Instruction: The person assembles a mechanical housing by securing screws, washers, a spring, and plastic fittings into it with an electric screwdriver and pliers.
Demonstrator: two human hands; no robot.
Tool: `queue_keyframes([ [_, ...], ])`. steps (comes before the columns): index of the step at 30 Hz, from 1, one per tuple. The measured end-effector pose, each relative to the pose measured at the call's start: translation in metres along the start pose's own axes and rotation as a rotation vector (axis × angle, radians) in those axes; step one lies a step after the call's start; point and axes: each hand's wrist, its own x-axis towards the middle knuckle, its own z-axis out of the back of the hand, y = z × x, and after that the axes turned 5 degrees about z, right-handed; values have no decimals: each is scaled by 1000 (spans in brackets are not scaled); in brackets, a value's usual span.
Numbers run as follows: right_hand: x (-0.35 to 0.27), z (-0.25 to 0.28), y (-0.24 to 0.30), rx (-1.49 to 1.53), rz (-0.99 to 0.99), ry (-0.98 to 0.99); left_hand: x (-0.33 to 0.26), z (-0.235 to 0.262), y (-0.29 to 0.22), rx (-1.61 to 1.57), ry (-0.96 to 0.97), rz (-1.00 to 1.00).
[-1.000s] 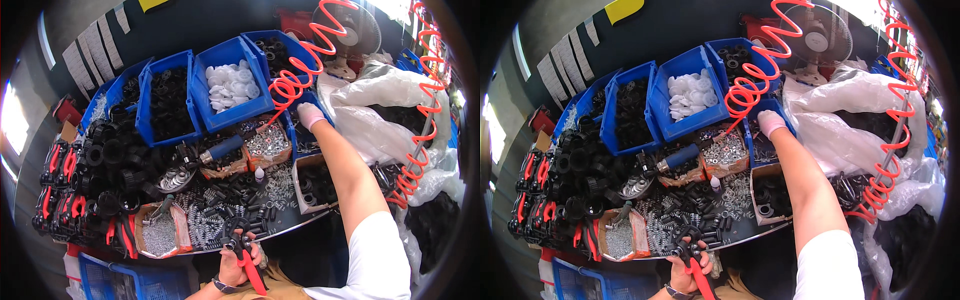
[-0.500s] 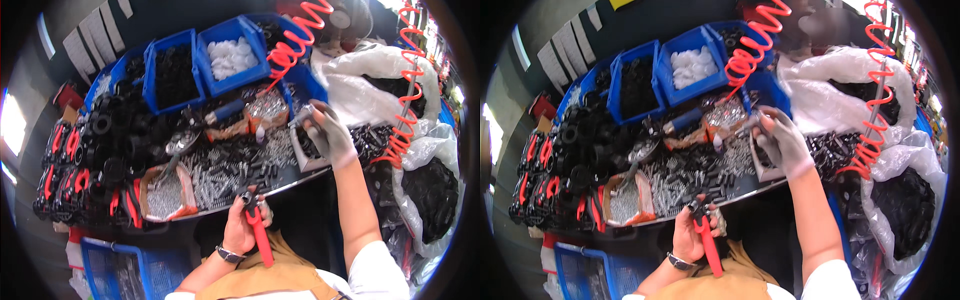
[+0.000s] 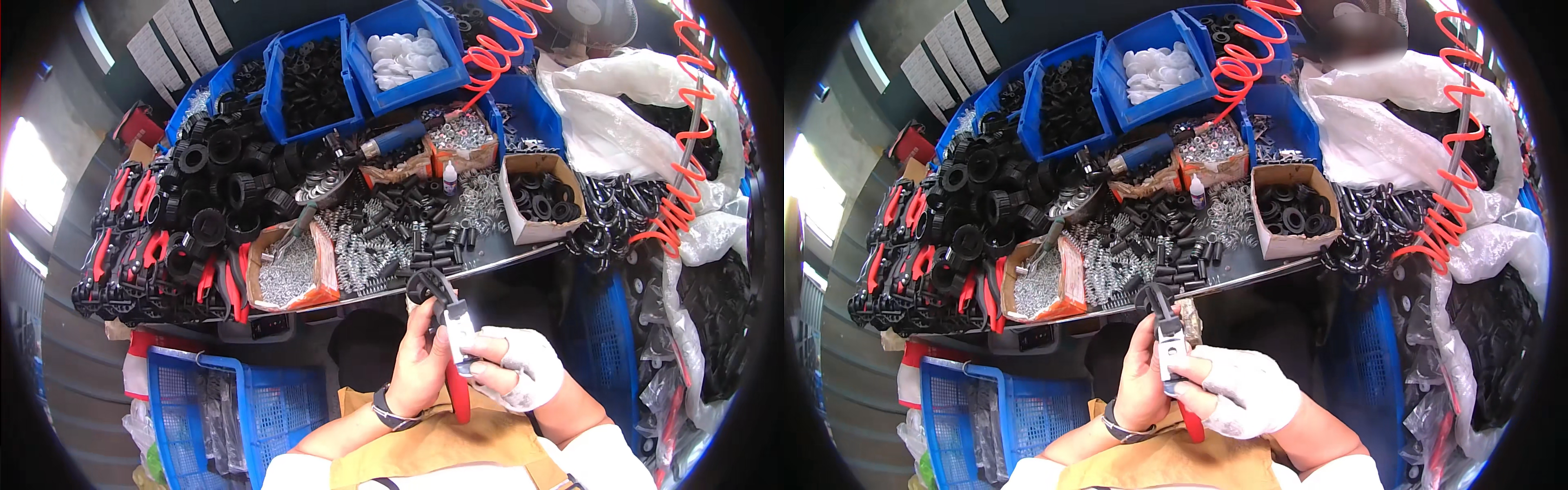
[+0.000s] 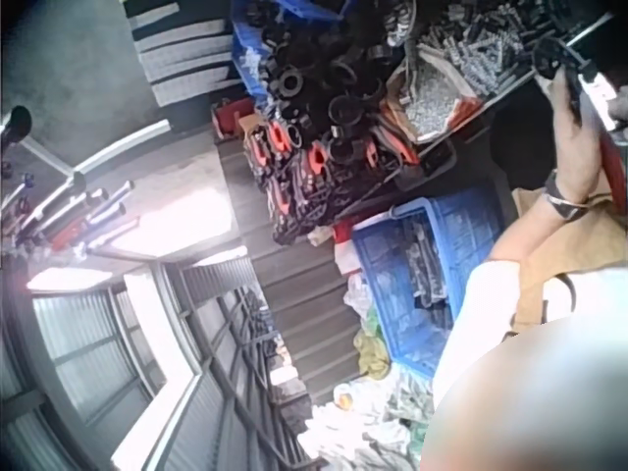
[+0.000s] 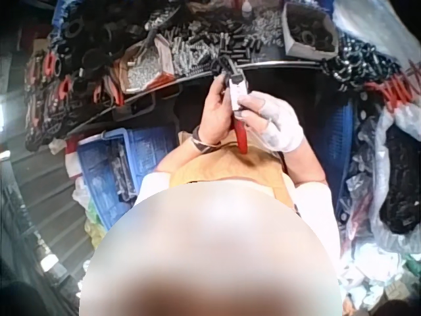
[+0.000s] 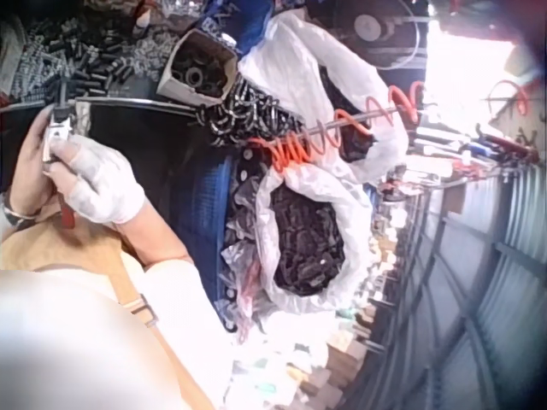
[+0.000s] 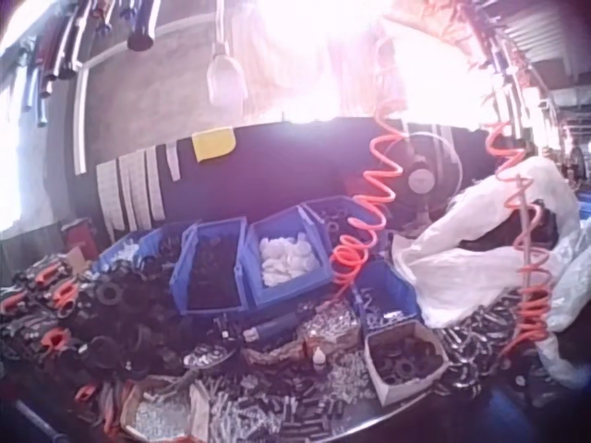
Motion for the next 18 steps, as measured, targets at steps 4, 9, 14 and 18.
queue_keyframes([
  [4,6,10,-13,-402,316,-58,-3,7,11,222,174,-232],
  [9,9,44,-4,-201,-27,239,5,-6,-14,-26,288,237],
  [14,28,69,-9,-168,-21,512,22,-7,-35,185,722,641],
  [18,17,74,-6,-229,-22,517,14,-11,-23,-76,593,699],
])
